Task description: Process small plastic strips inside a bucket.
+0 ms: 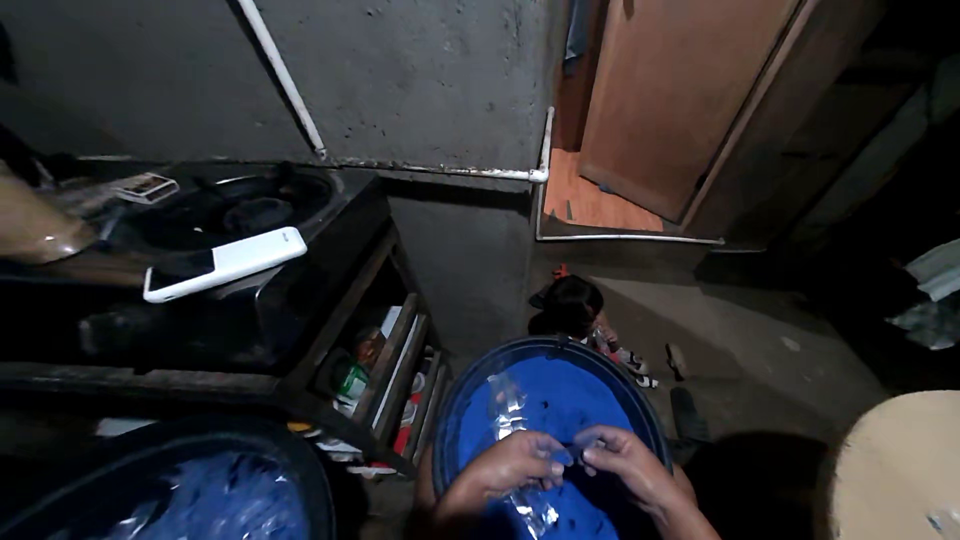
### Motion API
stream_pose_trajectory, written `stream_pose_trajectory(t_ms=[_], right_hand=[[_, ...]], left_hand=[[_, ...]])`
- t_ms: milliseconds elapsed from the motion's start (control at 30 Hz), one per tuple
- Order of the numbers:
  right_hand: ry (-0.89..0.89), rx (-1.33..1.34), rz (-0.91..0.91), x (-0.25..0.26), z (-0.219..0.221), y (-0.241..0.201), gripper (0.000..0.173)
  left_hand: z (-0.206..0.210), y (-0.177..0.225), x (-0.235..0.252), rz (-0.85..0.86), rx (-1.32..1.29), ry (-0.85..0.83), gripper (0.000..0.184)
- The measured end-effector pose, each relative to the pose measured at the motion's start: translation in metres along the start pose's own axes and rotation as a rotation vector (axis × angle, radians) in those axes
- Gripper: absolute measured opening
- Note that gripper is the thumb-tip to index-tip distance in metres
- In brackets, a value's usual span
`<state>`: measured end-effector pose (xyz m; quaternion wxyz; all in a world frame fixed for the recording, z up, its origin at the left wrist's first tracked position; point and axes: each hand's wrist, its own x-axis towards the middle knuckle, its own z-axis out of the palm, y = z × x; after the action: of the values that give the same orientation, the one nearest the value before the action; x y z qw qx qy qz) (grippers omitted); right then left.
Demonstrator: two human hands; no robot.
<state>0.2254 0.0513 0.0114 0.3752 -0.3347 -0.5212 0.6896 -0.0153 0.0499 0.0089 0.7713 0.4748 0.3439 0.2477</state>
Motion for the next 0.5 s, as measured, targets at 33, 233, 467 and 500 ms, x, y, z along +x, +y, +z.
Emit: stream_pose_trajectory(t_ms=[33, 233, 467, 500], right_hand=[[0.013, -0.043, -0.027, 0.004, 0.002, -0.008, 0.014], [-0.054, -0.642, -0.100, 0.018, 0.013, -0.058, 0.017], [-0.035, -0.936, -0.303, 0.033, 0.022, -0.105, 0.021], [-0.039, -0.942, -0.320, 0.035, 0.020, -0.113, 0.021]], left_hand=[[0.000, -0.002, -0.001, 0.026, -0.027, -0.021, 0.025], [0.012, 0.010, -0.005, 0.155, 0.367, 0.090, 0.047], [0.022, 0.014, -0.001, 0.439, 0.664, 0.215, 0.035], [0.019, 0.013, -0.001, 0.394, 0.687, 0.193, 0.033]])
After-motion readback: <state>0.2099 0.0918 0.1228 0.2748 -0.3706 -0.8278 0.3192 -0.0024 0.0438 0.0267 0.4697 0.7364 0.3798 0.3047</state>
